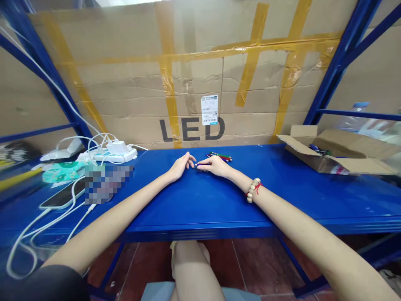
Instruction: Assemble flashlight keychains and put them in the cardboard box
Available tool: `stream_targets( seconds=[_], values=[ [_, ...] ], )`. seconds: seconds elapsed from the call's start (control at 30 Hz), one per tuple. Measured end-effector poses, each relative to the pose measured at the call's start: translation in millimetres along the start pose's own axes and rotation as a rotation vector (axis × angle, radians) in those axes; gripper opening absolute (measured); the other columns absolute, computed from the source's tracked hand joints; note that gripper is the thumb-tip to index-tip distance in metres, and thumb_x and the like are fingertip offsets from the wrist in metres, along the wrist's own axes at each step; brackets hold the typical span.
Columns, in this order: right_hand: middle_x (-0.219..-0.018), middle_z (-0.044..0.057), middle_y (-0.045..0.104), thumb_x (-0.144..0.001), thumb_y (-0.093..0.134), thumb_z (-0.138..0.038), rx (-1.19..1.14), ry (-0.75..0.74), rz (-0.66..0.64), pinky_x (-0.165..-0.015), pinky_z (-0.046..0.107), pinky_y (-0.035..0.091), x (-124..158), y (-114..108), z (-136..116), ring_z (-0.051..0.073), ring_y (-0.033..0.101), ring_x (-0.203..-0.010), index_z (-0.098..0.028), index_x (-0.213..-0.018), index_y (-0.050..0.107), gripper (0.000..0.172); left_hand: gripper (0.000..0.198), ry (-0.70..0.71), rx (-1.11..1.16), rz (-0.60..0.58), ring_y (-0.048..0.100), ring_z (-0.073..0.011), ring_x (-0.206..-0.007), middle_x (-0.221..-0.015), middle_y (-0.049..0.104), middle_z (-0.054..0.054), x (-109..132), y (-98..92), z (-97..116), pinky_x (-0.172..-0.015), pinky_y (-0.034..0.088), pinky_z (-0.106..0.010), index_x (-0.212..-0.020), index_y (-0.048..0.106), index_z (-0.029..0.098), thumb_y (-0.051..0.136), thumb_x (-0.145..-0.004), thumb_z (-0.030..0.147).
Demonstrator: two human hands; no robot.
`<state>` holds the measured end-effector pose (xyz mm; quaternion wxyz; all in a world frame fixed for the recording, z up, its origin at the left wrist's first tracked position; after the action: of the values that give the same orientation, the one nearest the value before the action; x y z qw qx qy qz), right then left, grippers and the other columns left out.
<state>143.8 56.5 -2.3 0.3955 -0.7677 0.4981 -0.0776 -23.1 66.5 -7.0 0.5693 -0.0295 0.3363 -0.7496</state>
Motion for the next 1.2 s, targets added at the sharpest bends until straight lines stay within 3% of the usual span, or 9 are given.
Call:
stream_targets(
  seconds=[0.23,0.7,0.97,1.2],
  values=[
    [-0.076,0.004,0.069,-0.077,0.052,-0.052,0.075,-0.072,-0.01,-0.063,0.025,0.043,2.7,0.8,-5.1,0.016,0.059,-0.067,-0.014,-0.09,0.072,0.045,0.051,-0.007,0.034,0.025,0.052,-0.015,-0.071,-0.071,0.059,-0.002,1.9,-0.7,3.7,-0.074,0.041,-0.028,-0.083,0.057,0.018,0.016,-0.09,0.048],
    [-0.083,0.003,0.071,-0.078,0.054,-0.044,0.128,-0.052,-0.018,-0.07,0.027,0.048,-2.3,-0.7,6.9,0.019,0.064,-0.076,-0.016,-0.105,0.068,0.041,0.054,0.019,-0.122,0.002,0.054,-0.0186,-0.089,-0.081,0.061,-0.003,-1.1,0.4,-0.6,-0.091,0.038,-0.035,-0.084,0.056,0.02,0.009,-0.091,0.045],
    [-0.098,0.003,0.069,-0.076,0.057,-0.043,0.172,-0.075,0.002,-0.078,0.028,0.049,-1.2,0.0,5.4,0.022,0.064,-0.087,-0.02,-0.099,0.07,0.036,0.053,0.026,-0.178,-0.011,0.053,-0.0203,-0.093,-0.084,0.061,-0.003,-0.6,1.2,-0.3,-0.092,0.036,-0.038,-0.086,0.057,0.02,0.01,-0.091,0.045],
    [-0.097,0.002,0.07,-0.079,0.054,-0.043,0.253,-0.041,0.01,-0.075,0.027,0.05,0.7,0.7,1.1,0.021,0.064,-0.087,-0.021,-0.097,0.07,0.034,0.055,0.041,-0.24,-0.015,0.053,-0.0204,-0.094,-0.087,0.061,-0.004,1.2,1.2,3.0,-0.092,0.035,-0.038,-0.088,0.057,0.019,0.009,-0.091,0.045]
  ],
)
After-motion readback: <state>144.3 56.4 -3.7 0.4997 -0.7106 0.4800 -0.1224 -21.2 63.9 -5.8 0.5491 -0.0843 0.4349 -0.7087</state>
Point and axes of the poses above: each hand's wrist, its own x-axis away from the middle knuckle, its own y-axis out of the palm, z = x × y, the point moved 2 cm from there along -x, towards the middle knuckle
